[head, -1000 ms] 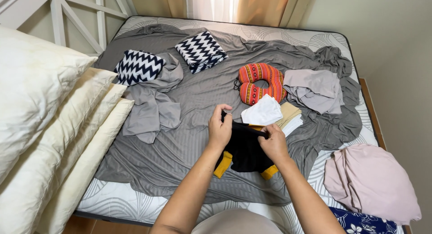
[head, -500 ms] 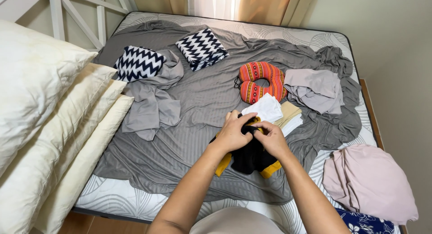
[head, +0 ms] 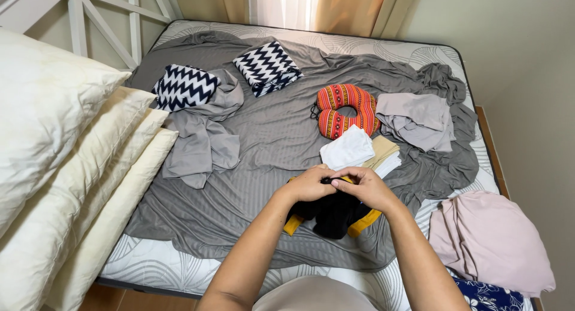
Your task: The person folds various pieces of clothing on a bed, including a grey shirt, a pink shirt with a cartoon character, a blue floral shirt, and a yellow and black shirt. The person places the folded clothes into a pile on the bed.
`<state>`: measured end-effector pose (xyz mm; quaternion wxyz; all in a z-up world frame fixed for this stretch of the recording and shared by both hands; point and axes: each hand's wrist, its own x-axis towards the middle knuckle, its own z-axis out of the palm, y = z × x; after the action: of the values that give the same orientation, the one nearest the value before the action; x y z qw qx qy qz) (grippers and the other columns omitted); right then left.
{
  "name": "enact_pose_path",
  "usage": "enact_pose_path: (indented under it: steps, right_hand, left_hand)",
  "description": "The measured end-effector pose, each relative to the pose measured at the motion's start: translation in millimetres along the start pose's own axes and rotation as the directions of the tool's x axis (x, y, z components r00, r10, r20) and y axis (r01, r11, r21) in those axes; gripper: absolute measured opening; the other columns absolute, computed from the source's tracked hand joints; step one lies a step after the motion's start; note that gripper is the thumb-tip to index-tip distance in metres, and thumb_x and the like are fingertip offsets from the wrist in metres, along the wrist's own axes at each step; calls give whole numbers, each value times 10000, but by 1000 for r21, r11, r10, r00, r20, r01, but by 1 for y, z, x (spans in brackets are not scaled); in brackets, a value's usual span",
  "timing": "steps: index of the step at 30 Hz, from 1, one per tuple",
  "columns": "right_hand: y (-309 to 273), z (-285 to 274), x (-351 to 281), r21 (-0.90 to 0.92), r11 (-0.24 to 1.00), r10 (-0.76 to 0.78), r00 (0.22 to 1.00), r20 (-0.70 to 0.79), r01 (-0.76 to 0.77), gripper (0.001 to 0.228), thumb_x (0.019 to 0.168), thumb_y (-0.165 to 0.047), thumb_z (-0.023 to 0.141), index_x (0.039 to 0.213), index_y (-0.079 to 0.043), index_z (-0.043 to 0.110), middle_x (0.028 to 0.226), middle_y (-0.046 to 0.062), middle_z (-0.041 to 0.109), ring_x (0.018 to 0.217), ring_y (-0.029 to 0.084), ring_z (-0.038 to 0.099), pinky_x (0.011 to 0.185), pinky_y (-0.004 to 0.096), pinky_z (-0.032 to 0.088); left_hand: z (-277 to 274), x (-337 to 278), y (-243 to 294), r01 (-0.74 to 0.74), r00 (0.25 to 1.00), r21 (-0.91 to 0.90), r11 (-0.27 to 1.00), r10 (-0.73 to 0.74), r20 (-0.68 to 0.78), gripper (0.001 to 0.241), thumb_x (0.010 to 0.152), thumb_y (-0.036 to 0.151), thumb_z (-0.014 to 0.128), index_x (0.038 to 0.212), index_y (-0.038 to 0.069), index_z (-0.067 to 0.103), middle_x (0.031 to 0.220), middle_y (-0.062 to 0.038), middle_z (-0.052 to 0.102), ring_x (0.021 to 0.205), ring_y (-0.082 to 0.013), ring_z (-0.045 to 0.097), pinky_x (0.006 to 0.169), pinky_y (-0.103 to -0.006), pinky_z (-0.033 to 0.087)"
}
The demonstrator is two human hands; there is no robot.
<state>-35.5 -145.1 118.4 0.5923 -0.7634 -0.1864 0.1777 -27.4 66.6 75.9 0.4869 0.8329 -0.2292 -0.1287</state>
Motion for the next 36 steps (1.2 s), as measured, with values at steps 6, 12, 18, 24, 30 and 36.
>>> enact_pose_path:
  steps: [6, 12, 18, 24, 30, 36]
  right_hand:
    - [11, -7, -3, 63, 996, -59, 997, -41, 61, 446, 806, 47, 670, 1211, -89, 541, 955, -19, 564, 827, 75, 547, 686, 234, 472]
    - [63, 14, 5, -260, 965, -92, 962, -255, 23, 381, 750, 45, 624, 1094, -85, 527, 837, 9, 527, 742, 125, 526, 664, 282, 456]
    - [131, 30, 3, -74, 997, -50, 970, -239, 34, 277, 784, 65, 627, 1009, -69, 536, 829, -21, 505, 748, 100, 481, 665, 264, 417]
    - [103, 48, -10, 65, 996, -59, 991, -119, 67, 169, 842, 82, 583, 933, -60, 598, 890, -42, 579, 813, 43, 536, 723, 216, 445]
    - [106, 44, -7, -56, 996, 64, 984, -169, -75, 136, 896, 19, 587, 894, -50, 705, 816, 3, 618, 751, 107, 534, 679, 261, 427]
    - [67, 41, -6, -290, 936, -243, 961, -130, 198, 142, 835, 38, 561, 825, -24, 688, 904, 47, 691, 893, 179, 667, 843, 289, 504]
  left_hand:
    - [-4, -1, -14, -199, 977, -320, 926, 160, -145, 190, 934, 206, 664, 980, 24, 694, 1009, -60, 625, 994, -173, 616, 900, -303, 487]
    - [-8, -1, -4, -285, 896, -389, 876, 99, -433, 250, 1023, 212, 648, 904, -8, 658, 886, 1, 566, 888, -97, 552, 821, -263, 451]
    - [-31, -25, 1, -337, 818, -485, 807, -5, -576, 210, 1039, 176, 618, 914, 11, 645, 833, 57, 555, 816, -54, 503, 758, -232, 433]
    - [-40, -51, -3, -423, 684, -543, 725, -137, -716, 196, 1052, 166, 597, 946, 9, 648, 863, 59, 529, 832, -48, 477, 778, -220, 411]
    - [-39, -83, -30, -423, 656, -469, 775, -95, -748, 262, 846, 37, 635, 1104, 62, 594, 1013, 1, 469, 953, -100, 464, 868, -225, 394]
    - [-31, -103, 7, -273, 585, -61, 960, 115, -803, 267, 855, 92, 704, 1118, 69, 665, 1142, -80, 532, 1091, -220, 536, 1000, -320, 432]
